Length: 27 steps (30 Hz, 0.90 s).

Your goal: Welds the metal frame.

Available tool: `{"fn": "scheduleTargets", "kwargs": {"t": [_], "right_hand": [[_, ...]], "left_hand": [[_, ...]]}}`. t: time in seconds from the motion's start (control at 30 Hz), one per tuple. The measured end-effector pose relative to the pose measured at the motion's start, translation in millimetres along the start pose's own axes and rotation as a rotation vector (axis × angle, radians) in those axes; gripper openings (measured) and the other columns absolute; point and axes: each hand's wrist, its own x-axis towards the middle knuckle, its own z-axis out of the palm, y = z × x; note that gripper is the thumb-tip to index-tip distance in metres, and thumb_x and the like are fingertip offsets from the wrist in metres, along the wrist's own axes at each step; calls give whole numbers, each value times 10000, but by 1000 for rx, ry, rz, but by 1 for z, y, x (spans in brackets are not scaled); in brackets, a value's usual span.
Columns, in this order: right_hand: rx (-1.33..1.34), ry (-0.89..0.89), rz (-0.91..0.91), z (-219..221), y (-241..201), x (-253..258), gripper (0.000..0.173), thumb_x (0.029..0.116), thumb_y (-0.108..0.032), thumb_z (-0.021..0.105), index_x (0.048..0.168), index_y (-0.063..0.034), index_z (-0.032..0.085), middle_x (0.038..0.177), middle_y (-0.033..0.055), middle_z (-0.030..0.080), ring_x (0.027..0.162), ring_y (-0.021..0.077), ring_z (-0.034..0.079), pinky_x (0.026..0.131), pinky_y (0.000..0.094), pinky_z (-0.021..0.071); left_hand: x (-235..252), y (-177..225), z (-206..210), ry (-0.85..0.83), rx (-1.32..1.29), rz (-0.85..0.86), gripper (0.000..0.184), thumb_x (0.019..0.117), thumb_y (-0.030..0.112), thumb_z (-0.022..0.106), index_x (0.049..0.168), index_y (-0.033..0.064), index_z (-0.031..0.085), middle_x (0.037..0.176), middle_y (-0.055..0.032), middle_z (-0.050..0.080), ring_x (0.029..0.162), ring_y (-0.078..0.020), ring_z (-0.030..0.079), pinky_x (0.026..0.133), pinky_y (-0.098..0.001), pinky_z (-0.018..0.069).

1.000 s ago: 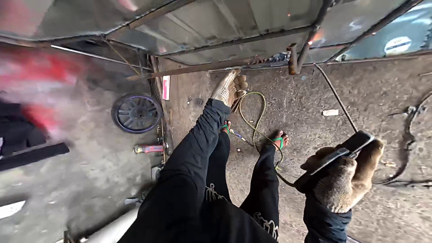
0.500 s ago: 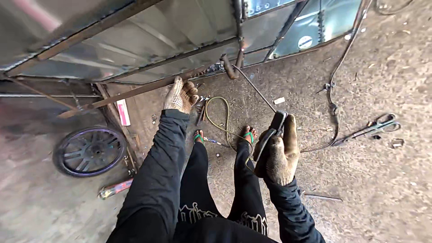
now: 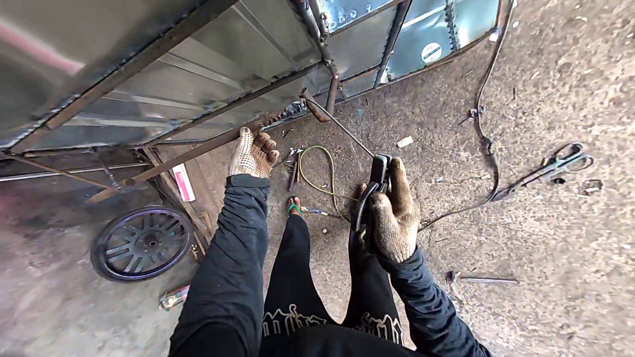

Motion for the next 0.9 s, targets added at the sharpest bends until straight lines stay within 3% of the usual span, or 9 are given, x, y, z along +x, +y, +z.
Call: {"fn": "scheduleTargets", "kwargs": {"t": [0.13,0.2,0.33,0.47,0.63,0.67,0.8,0.87,0.9], "right_hand": [[-10,-5,-15,0,0,2,652,1019,-190,575,1588,6,323,1077,131,724,665,178,690,563,365,630],[-4,-12,-36,0,2,4,653,1017,-180,575,1579,35,322,1185,147,704,706,167,693,587,353,629],[65,-32,16,0,-1,7,706,1002,-179,611,1606,0,293,1399,144,616,761,182,709,606,364,639],[74,-48,18,-2,-5,10,701,1015,-223,600,1607,-6,293,1406,126,618,790,167,706,619,352,634],[31,-73,3,-6,-7,12,677,1009,-210,596,1610,-55,326,1402,101,626,827,175,710,648,362,635],[29,-81,-10,-6,-7,13,675,1011,-206,600,1609,-53,327,1390,104,634,809,179,712,632,366,637],[-4,-77,32,-6,-10,12,664,1003,-200,600,1606,-81,350,1382,87,639,782,180,714,596,373,637],[2,-69,31,-4,-11,11,661,999,-194,599,1602,-75,356,1372,87,644,753,169,705,578,361,628],[11,-53,30,-3,-10,10,658,998,-189,608,1599,-75,365,1327,90,666,722,170,697,565,359,624]], "left_hand": [[-1,0,1,9,31,9,432,1107,500,341,1115,175,625,899,6,680,800,-133,679,694,-319,591],[-2,0,2,6,53,26,436,1105,497,344,1137,165,626,912,5,686,803,-137,679,694,-324,594],[2,-1,4,58,74,34,424,1094,503,378,1166,159,614,912,-6,684,779,-147,671,686,-347,590],[6,-5,0,57,116,51,430,1106,484,343,1153,149,608,878,-17,669,763,-160,661,677,-359,584],[7,-9,-5,87,134,87,420,1104,450,390,1235,113,604,961,-60,690,831,-182,675,716,-389,595],[6,-8,-6,80,135,83,424,1108,436,395,1287,102,585,1017,-77,680,876,-195,660,753,-404,584],[8,-7,-4,44,100,74,414,1105,471,358,1197,149,600,931,-39,677,819,-175,675,715,-391,594],[3,-5,2,98,118,86,389,1107,443,373,1223,143,590,939,-49,677,810,-180,674,690,-393,591],[0,-4,3,101,120,75,396,1110,439,377,1290,142,566,998,-58,674,858,-188,672,727,-399,590]]}}
